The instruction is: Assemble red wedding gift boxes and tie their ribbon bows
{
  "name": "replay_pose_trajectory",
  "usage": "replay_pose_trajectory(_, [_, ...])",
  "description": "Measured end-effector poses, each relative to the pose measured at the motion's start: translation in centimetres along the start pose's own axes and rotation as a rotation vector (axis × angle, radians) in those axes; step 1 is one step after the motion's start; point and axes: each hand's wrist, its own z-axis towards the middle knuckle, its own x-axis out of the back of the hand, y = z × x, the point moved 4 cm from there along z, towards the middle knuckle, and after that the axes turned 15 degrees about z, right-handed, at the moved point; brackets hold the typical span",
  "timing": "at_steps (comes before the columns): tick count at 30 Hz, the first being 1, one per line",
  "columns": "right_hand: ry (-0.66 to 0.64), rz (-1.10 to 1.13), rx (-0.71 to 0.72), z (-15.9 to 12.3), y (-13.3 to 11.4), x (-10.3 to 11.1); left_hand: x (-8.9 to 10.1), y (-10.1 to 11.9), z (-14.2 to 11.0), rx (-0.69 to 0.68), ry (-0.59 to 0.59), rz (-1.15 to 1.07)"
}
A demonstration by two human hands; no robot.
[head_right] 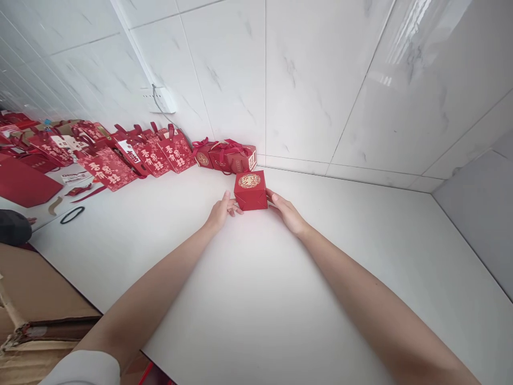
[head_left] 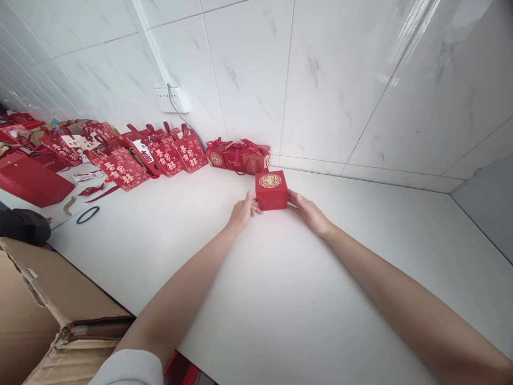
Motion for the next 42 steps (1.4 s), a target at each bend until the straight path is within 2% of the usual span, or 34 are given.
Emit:
replay_pose_trajectory(2, [-0.032,-0.038,0.045,-0.4,-0.7,-0.5,0.0,0.1,-0.2,0.066,-0.032,0.000])
replay_pose_trajectory(5, [-0.064,-0.262,0.217,-1.1,-2.1,-1.8,0.0,0.1,-0.5,0.099,-0.015,0.018])
replay_pose_trajectory(9, [-0.096,-0.599,0.433,-2.0,-3.1,-3.3,-0.3,0.3,-0.6,0.025,0.021,-0.132])
replay_pose_trajectory(13, [-0.195,-0.769,0.492,-2.2,-2.6,-3.8,-0.1,0.8,-0.4,-0.002,0.007,-0.280])
replay_pose_trajectory(18, [-0.299,-0.811,0.492,-2.5,-2.2,-4.5,0.1,2.1,-0.8,-0.087,-0.097,-0.376])
replay_pose_trajectory(20, [-0.202,-0.773,0.503,-2.6,-2.5,-4.7,0.4,2.0,-0.9,-0.097,-0.105,-0.385])
replay_pose_trajectory(22, [-0.003,-0.702,0.525,-2.6,-2.9,-4.2,0.7,1.5,-0.8,-0.126,-0.115,-0.392])
replay_pose_trajectory(25, [0.280,-0.568,0.497,-2.3,-2.7,-2.7,0.9,0.5,-0.3,-0.200,-0.216,-0.396])
replay_pose_trajectory(28, [0.389,-0.425,0.359,-1.5,-1.4,-0.8,0.9,-0.6,0.4,-0.265,-0.275,-0.335])
replay_pose_trajectory(30, [0.348,-0.326,0.234,-0.9,-0.4,0.1,0.8,-1.2,0.7,-0.280,-0.240,-0.275])
replay_pose_trajectory(33, [0.204,-0.243,0.103,-0.3,0.5,0.6,0.6,-1.3,0.7,-0.283,-0.193,-0.169])
replay_pose_trajectory(36, [0.089,-0.249,0.087,-0.2,0.7,0.5,0.3,-0.9,0.4,-0.298,-0.176,-0.099])
replay_pose_trajectory(38, [0.081,-0.274,0.102,-0.2,0.7,0.5,0.1,-0.9,0.5,-0.296,-0.137,-0.090])
replay_pose_trajectory(40, [0.119,-0.302,0.116,-0.3,0.6,0.6,0.2,-1.2,0.9,-0.231,-0.018,-0.102])
replay_pose_trajectory(42, [0.141,-0.310,0.112,-0.3,0.5,0.8,0.6,-2.0,1.4,-0.093,0.163,-0.134])
